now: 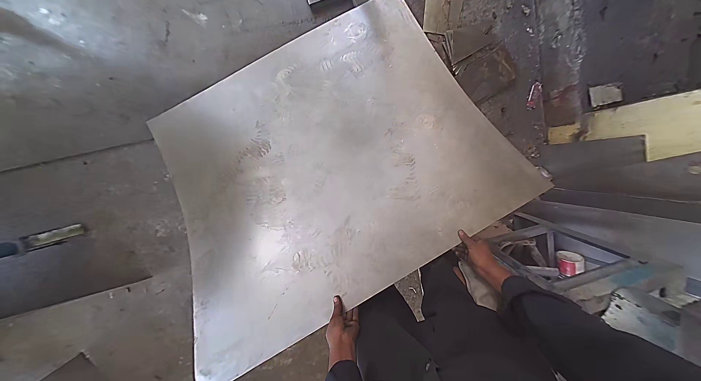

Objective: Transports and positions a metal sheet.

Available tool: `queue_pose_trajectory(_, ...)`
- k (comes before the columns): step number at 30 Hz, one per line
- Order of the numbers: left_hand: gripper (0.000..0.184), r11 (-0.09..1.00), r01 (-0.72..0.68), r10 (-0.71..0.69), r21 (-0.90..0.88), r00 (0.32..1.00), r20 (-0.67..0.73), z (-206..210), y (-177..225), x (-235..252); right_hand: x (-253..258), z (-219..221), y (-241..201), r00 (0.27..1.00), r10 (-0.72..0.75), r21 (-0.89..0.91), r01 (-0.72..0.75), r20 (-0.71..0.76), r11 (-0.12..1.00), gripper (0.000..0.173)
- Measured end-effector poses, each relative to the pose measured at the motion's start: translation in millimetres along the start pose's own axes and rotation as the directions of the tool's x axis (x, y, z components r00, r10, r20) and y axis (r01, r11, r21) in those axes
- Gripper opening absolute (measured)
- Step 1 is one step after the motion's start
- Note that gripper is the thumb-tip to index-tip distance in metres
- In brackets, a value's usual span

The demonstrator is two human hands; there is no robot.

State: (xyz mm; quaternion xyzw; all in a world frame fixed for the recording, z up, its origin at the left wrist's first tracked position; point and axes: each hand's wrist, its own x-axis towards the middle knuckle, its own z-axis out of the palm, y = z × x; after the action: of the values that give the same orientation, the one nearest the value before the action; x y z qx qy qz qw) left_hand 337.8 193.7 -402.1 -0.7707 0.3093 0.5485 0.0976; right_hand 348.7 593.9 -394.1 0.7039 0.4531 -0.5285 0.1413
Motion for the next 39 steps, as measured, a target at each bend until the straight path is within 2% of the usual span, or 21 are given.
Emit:
queue_pose_trajectory(16, 0.048, 1.0, 0.013, -0.013, 0.014, 0.999, 0.04, -9, 0, 22, -15, -3, 1, 0.999, 0.004, -0.015, -0.003, 0.032, 1.0, 0.038)
queue_pose_trajectory(23, 0.049, 0.999, 0.041, -0.043, 0.031, 0.998, 0.051, -9, -3, 36, 2, 2, 1, 0.987, 0.159, -0.089, -0.157, 0.009, 0.984, 0.047)
queue_pose_trajectory(29, 0.045, 0.999, 0.034, -0.035, 0.022, 0.998, 0.043, -5, -5, 53, 29, 14, 4, 0.957, 0.29, -0.098, -0.288, 0.0, 0.953, 0.043)
queue_pose_trajectory(39, 0.05, 0.999, 0.02, -0.02, 0.042, 1.0, 0.004, -3, -8, 66, 37, 15, 15, 0.961, 0.278, -0.125, -0.276, 0.002, 0.953, 0.042)
